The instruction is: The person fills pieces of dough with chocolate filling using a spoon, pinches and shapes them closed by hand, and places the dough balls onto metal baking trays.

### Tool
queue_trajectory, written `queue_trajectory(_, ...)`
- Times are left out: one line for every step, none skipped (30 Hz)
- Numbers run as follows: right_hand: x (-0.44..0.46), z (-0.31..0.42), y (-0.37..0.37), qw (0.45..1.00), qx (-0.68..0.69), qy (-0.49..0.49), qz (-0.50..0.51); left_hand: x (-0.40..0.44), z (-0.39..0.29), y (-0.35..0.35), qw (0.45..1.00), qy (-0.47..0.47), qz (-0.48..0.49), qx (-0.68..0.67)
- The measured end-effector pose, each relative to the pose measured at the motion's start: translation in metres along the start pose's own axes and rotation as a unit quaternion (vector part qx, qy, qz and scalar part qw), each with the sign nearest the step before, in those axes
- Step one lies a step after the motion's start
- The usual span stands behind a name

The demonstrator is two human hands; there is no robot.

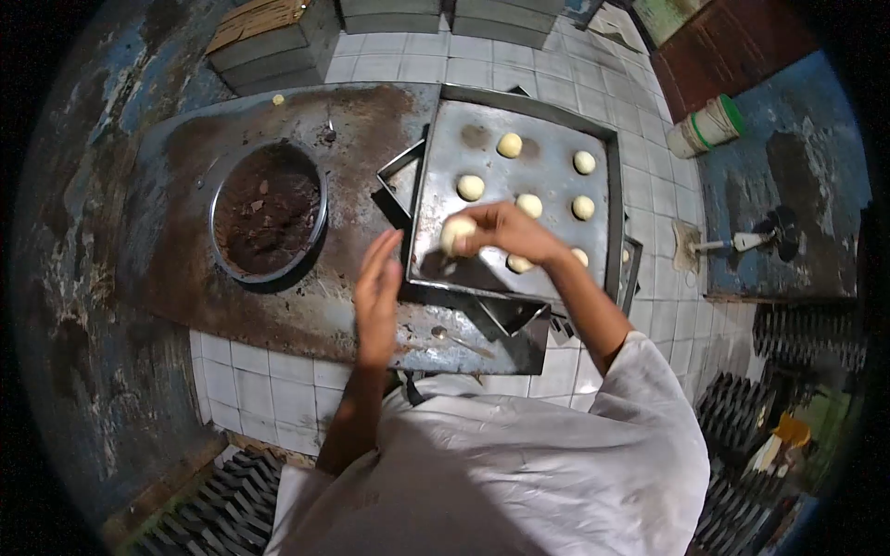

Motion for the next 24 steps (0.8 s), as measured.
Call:
queue_trajectory(0.020,0.002,-0.026,0.987,-0.146,-0.018,-0.068,-0.005,0.002,-0.018,1.000,-0.004,-0.028,0.008)
queue_trajectory(0.041,0.006,-0.050,0.947,-0.286,-0.039,-0.137,-0.013,0.007,-0.038,0.998,-0.008,-0.055,0.015)
queue_trajectory(0.069,-0.007,-0.069,0.895,-0.368,-0.077,-0.241,-0.024,0.018,-0.061,0.993,-0.035,-0.097,0.048)
queue_trajectory(0.098,-0.037,-0.080,0.824,-0.439,-0.112,-0.341,-0.039,0.026,-0.080,0.985,-0.066,-0.138,0.082)
queue_trajectory(0.125,-0.078,-0.088,0.827,-0.436,-0.113,-0.337,-0.054,0.024,-0.091,0.978,-0.083,-0.182,0.066)
queue_trajectory(0.150,-0.124,-0.094,0.773,-0.509,-0.145,-0.350,-0.070,0.022,-0.101,0.968,-0.100,-0.224,0.050)
queue_trajectory(0.170,-0.150,-0.095,0.710,-0.575,-0.178,-0.364,-0.085,0.022,-0.111,0.962,-0.095,-0.247,0.071)
queue_trajectory(0.180,-0.156,-0.091,0.715,-0.569,-0.139,-0.382,-0.098,0.022,-0.123,0.955,-0.087,-0.269,0.093)
queue_trajectory(0.181,-0.137,-0.091,0.721,-0.585,-0.087,-0.360,-0.111,0.024,-0.134,0.954,-0.082,-0.272,0.098)
queue_trajectory(0.173,-0.108,-0.092,0.726,-0.601,-0.033,-0.333,-0.128,0.029,-0.144,0.940,-0.089,-0.319,0.082)
queue_trajectory(0.175,-0.088,-0.094,0.729,-0.596,-0.003,-0.337,-0.142,0.032,-0.147,0.923,-0.101,-0.365,0.065)
queue_trajectory(0.192,-0.103,-0.099,0.707,-0.542,-0.104,-0.443,-0.149,0.033,-0.145,0.923,-0.106,-0.364,0.066)
queue_trajectory(0.207,-0.119,-0.100,0.705,-0.537,-0.118,-0.449,-0.155,0.034,-0.143,0.909,-0.123,-0.397,0.036)
queue_trajectory(0.216,-0.129,-0.100,0.700,-0.532,-0.132,-0.459,-0.156,0.034,-0.141,0.894,-0.137,-0.426,0.006)
queue_trajectory(0.215,-0.135,-0.094,0.733,-0.535,-0.080,-0.412,-0.154,0.033,-0.137,0.897,-0.136,-0.420,0.006)
queue_trajectory(0.216,-0.135,-0.094,0.739,-0.535,-0.080,-0.402,-0.152,0.031,-0.133,0.908,-0.129,-0.398,0.012)
queue_trajectory(0.219,-0.134,-0.097,0.750,-0.521,-0.079,-0.399,-0.150,0.029,-0.131,0.917,-0.122,-0.378,0.018)
queue_trajectory(0.216,-0.131,-0.096,0.762,-0.509,-0.077,-0.391,-0.149,0.026,-0.126,0.918,-0.123,-0.378,0.017)
queue_trajectory(0.204,-0.132,-0.097,0.762,-0.510,-0.074,-0.391,-0.145,0.023,-0.122,0.923,-0.115,-0.367,0.024)
queue_trajectory(0.191,-0.128,-0.104,0.731,-0.533,-0.107,-0.412,-0.135,0.022,-0.119,0.929,-0.100,-0.355,0.029)
queue_trajectory(0.177,-0.116,-0.111,0.696,-0.554,-0.144,-0.432,-0.127,0.025,-0.118,0.930,-0.093,-0.354,0.025)
queue_trajectory(0.150,-0.099,-0.112,0.723,-0.512,-0.109,-0.450,-0.122,0.028,-0.119,0.940,-0.080,-0.329,0.035)
queue_trajectory(0.125,-0.089,-0.106,0.703,-0.526,-0.057,-0.475,-0.119,0.028,-0.119,0.949,-0.069,-0.303,0.047)
queue_trajectory(0.105,-0.086,-0.102,0.679,-0.537,-0.003,-0.500,-0.111,0.027,-0.117,0.951,-0.068,-0.299,0.048)
Point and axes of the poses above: each hand's wrist, its own x-axis towards the middle knuckle, its own y-axis out of the palm, z = x × y, the point moved 1 cm from there along x, towards the middle knuckle, and after that the axes turned 10 degrees about -x, right-handed, at the moved point
